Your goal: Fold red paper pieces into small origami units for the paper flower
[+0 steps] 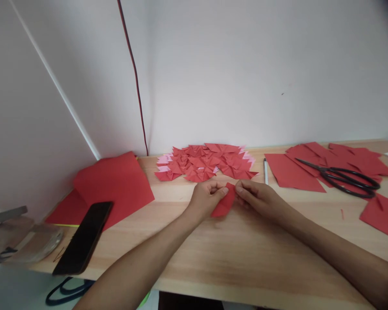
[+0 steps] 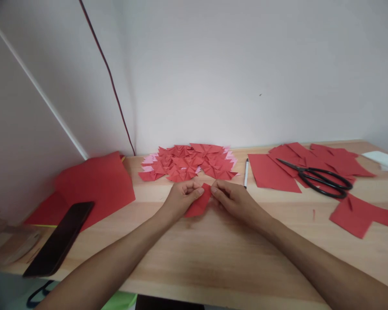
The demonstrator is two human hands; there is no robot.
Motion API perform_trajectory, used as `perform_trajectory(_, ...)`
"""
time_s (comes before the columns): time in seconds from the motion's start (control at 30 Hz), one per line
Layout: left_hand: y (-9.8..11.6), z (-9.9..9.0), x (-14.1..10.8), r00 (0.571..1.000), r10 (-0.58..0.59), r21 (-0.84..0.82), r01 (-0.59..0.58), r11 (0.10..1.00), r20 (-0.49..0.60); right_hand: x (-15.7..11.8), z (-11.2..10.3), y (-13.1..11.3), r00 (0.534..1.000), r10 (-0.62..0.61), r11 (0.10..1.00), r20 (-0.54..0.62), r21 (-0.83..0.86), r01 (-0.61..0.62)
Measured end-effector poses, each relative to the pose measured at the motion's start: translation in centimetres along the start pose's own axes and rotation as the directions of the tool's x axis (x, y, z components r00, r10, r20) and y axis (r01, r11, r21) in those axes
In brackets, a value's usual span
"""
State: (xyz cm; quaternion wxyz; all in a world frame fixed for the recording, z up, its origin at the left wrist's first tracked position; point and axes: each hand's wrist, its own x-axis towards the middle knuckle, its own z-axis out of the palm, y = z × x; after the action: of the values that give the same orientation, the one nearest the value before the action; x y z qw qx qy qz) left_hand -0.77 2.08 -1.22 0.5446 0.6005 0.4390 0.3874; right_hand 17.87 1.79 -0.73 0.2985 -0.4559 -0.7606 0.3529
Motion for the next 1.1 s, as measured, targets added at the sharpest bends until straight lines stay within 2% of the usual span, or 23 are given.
perform_trajectory(0.1,-0.2,-0.1,0.1,0.999,0.014,-0.027,-0.013,1.000,0.034,0.0,0.1,0.0,1.000,-0.006,1.000,-0.020,-0.027,0.006)
perform_trajectory(0.27,0.1,-0.1,0.0,0.997,0.031,-0.038,-0.029,0.999,0.066,-0.1,0.7,-0.4,0.991,0.034,0.991,-0.127,-0.127,-0.050)
perform_trajectory(0.53,0.1,0.3,-0.1,0.998,-0.034,-0.226,0.045,0.973,0.049,0.0,0.6,-0.6,0.996,-0.007,0.999,-0.087,-0.046,0.003)
perform_trajectory(0.67,0.5,0.3,-0.1,0.998,-0.035,-0.202,0.045,0.978,0.051,-0.1,1.0,-0.6,0.997,-0.028,0.996,-0.073,-0.084,0.021)
perform_trajectory(0.77,0.7,0.2,-0.1,0.999,0.039,-0.132,-0.034,0.991,0.034,-0.3,1.4,-0.5,0.999,-0.021,0.993,-0.038,-0.115,0.017)
perform_trajectory(0.87,0.7,0.1,-0.1,0.996,0.084,-0.064,-0.084,0.994,-0.002,-0.4,1.6,-0.3,1.000,-0.005,0.997,-0.018,-0.076,0.004)
perform_trajectory(0.97,0.6,0.3,-0.2,0.997,0.062,-0.082,-0.066,0.995,-0.043,-0.4,1.7,-0.3,0.999,-0.001,1.000,-0.034,-0.018,0.001)
perform_trajectory(1.1,0.5,0.4,-0.1,0.999,0.033,-0.059,-0.035,0.998,-0.032,-0.5,1.7,-0.5,0.999,-0.002,1.000,-0.039,0.025,0.003)
